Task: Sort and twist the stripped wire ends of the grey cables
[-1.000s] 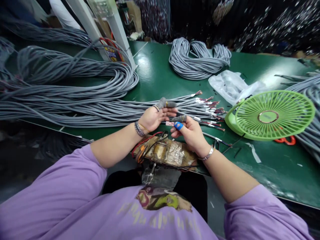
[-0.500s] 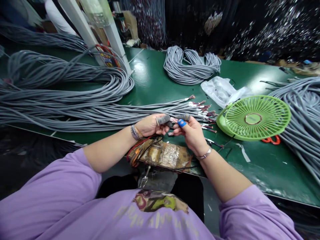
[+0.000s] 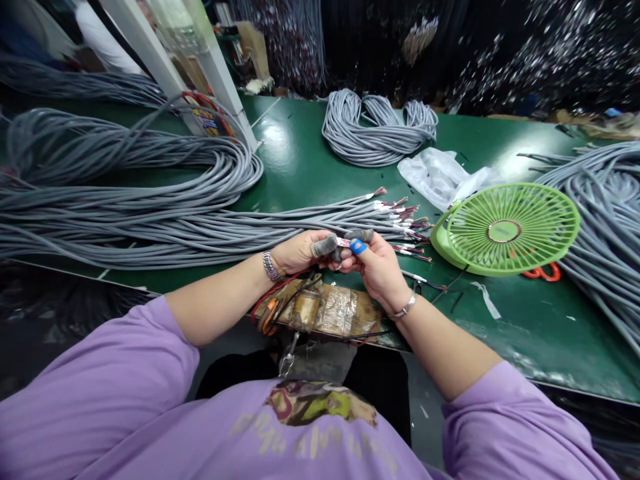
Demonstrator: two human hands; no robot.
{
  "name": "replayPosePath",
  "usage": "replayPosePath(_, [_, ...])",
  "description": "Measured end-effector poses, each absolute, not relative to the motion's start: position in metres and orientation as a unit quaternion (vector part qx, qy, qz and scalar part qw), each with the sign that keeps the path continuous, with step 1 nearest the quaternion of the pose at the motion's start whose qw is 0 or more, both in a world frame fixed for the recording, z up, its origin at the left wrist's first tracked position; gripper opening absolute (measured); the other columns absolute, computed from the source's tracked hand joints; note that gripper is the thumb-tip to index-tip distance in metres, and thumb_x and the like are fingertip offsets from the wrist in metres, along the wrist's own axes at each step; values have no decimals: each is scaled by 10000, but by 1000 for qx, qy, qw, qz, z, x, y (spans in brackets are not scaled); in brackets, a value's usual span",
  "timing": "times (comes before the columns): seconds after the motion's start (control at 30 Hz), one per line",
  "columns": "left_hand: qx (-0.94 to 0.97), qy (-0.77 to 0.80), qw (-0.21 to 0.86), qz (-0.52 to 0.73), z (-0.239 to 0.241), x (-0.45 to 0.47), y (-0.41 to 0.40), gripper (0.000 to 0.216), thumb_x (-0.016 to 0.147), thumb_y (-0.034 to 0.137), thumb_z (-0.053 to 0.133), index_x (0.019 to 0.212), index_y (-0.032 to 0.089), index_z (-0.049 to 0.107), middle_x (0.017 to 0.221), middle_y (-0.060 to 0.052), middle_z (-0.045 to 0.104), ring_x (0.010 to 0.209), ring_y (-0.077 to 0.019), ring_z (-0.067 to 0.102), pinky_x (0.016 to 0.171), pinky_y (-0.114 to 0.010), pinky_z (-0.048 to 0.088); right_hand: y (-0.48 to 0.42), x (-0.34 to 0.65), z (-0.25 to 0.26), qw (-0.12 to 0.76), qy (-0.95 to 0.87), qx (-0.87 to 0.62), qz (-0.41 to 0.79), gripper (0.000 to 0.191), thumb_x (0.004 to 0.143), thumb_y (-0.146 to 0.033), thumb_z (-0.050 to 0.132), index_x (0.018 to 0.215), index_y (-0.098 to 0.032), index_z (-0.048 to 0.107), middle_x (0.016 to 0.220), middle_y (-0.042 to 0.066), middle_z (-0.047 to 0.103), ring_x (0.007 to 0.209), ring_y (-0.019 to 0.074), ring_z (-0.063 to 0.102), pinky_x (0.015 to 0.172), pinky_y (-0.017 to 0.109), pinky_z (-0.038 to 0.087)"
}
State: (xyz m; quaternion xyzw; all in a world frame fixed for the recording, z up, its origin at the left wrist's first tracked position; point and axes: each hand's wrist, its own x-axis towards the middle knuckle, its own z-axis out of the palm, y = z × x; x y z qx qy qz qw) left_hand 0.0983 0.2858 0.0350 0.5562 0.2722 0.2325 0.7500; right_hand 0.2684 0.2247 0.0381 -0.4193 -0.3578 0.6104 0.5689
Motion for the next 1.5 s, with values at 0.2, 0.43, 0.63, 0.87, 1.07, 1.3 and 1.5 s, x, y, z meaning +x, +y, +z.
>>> replayPosePath(0.2, [567,254,748,231,39,97,287,607,696,715,683,822,121,659,698,-63,679,582,-103,608,502,-206,366,226,268,38,551,-387,-413,613,409,667,-425,849,863,-188,580,642,-48,665,466,65,603,484,182,545])
replayPosePath(0.43, [592,283,709,258,39,97,286,565,751,690,650,774,126,641,670,-51,671,536,-94,596,496,-212,413,225,282,46,510,-514,-443,529,341,717,-428,815,890,-197,635,724,15,706,572,145,668,562,301,594])
replayPosePath(0.63, [615,311,687,232,49,97,284,452,779,566,709,817,123,626,636,-26,659,435,-53,535,408,-177,317,228,292,48,481,-585,-461,462,222,758,-333,752,935,-217,686,855,26,725,654,176,677,647,369,603])
replayPosePath(0.87, [596,353,685,226,52,94,291,336,775,413,765,768,122,598,632,-12,646,433,-40,526,391,-166,269,231,300,43,417,-696,-466,353,273,769,-299,725,1014,-192,674,907,49,717,831,206,665,790,368,552])
replayPosePath(1.07, [598,383,632,311,56,89,295,301,790,378,752,787,129,583,655,-5,658,485,-39,554,431,-161,299,235,306,42,133,-835,-510,159,191,747,-183,688,936,-156,685,864,73,662,778,206,598,708,318,457])
replayPosePath(1.3, [605,363,629,326,50,91,295,288,750,326,781,840,133,587,707,-3,669,519,-45,558,469,-171,342,233,300,35,114,-868,-474,92,140,866,-196,578,924,-154,698,909,99,650,818,214,591,738,311,433])
replayPosePath(1.5, [603,365,626,335,46,90,297,317,726,339,796,835,134,581,715,-4,668,540,-54,586,470,-160,374,228,299,45,174,-832,-511,124,143,878,-213,579,954,-172,693,874,75,713,781,204,621,706,297,444])
